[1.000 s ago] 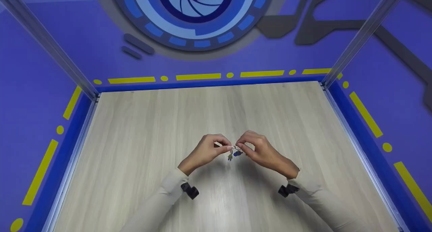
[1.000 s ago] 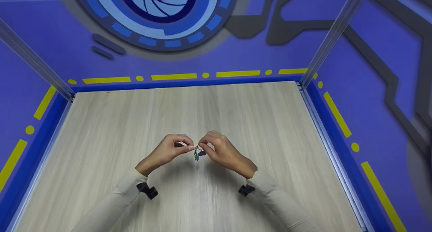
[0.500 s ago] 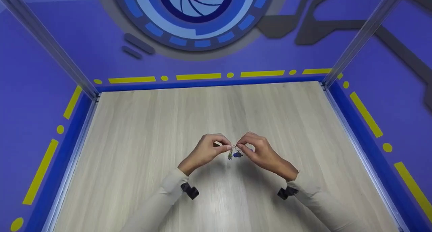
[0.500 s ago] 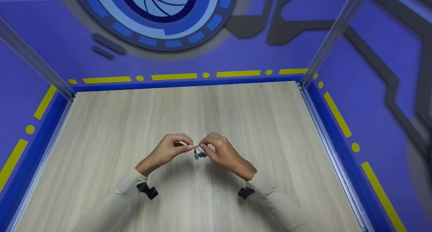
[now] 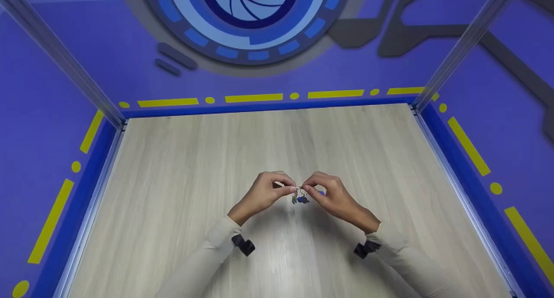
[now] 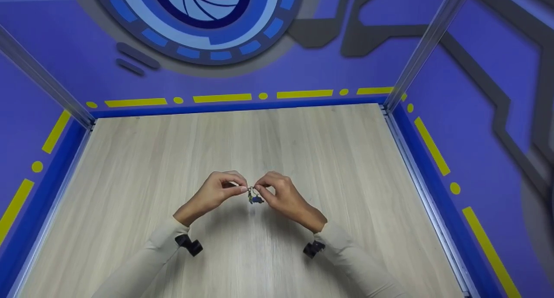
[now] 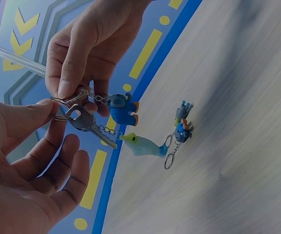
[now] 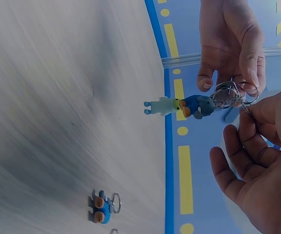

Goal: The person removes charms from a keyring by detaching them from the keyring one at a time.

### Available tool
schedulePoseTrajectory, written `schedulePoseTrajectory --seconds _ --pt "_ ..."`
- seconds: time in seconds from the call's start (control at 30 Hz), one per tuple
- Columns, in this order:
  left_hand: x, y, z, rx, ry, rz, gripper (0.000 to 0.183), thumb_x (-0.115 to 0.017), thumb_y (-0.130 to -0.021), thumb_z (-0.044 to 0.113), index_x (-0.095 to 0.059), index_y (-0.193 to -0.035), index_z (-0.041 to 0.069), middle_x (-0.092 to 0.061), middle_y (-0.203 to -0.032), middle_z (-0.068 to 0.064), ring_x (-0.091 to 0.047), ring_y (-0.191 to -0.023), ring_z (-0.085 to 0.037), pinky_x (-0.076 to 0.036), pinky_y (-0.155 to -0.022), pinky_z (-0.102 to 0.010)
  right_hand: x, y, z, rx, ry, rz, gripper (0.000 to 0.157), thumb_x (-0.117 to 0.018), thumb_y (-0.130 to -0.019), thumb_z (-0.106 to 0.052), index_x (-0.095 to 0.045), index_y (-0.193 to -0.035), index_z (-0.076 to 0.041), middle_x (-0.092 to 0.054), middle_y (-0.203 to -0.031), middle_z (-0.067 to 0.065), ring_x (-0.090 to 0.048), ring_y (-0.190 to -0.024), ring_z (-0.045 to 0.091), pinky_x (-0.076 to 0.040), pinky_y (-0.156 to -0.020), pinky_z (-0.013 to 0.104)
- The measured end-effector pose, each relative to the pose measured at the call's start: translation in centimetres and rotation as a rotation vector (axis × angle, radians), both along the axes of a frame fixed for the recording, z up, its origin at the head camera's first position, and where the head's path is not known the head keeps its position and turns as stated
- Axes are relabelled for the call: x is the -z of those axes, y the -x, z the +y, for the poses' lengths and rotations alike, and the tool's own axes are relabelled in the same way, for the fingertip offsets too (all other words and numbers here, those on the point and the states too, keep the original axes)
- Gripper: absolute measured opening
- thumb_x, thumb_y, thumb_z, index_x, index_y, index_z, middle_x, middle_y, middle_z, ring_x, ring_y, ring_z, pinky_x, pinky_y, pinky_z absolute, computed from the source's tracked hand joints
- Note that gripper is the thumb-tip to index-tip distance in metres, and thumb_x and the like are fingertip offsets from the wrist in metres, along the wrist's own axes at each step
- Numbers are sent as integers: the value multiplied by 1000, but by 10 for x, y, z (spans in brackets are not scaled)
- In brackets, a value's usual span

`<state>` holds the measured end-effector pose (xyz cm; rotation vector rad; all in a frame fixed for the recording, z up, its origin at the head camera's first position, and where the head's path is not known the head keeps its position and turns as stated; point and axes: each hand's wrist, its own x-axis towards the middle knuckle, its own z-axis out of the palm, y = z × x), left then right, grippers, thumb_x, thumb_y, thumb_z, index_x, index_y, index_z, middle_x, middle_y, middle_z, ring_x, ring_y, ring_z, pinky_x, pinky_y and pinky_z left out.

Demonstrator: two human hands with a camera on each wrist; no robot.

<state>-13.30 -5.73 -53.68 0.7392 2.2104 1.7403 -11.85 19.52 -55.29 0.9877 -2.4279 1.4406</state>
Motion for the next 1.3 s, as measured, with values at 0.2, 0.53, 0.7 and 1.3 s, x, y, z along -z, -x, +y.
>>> schedulePoseTrajectory --seconds 0.2,0.53,0.7,1.3 --pt "-1 0 -1 -10 -4 -4 9 -80 -103 15 -87 -104 10 -81 -105 -4 -74 -102 -21 -62 -94 -46 4 -1 -3 4 13 -64 12 -71 -109 -9 -82 -104 -5 -78 -99 5 -73 -93 17 -56 -84 29" --pt "1 -1 -3 -23 -20 3 9 -81 -102 15 -88 -104 10 -81 -106 -4 -74 -101 -18 -60 -89 -32 6 -4 -7 2 67 -130 13 -70 -109 -7 -82 -105 -8 -79 -100 10 -70 -93 14 -55 -86 27" --pt "2 -1 -4 -20 -29 8 10 -80 -102 14 -88 -105 8 -81 -106 -5 -74 -101 -18 -60 -88 -30 7 -6 -10 25 80 -144 13 -70 -107 -2 -82 -104 -8 -78 -100 7 -68 -90 11 -54 -82 26" --pt "0 -1 -6 -64 6 -14 9 -79 -104 17 -86 -105 12 -81 -106 -1 -73 -102 -19 -60 -94 -50 3 -5 -15 98 103 -187 10 -73 -107 -7 -82 -104 -9 -79 -98 5 -71 -91 14 -58 -87 26"
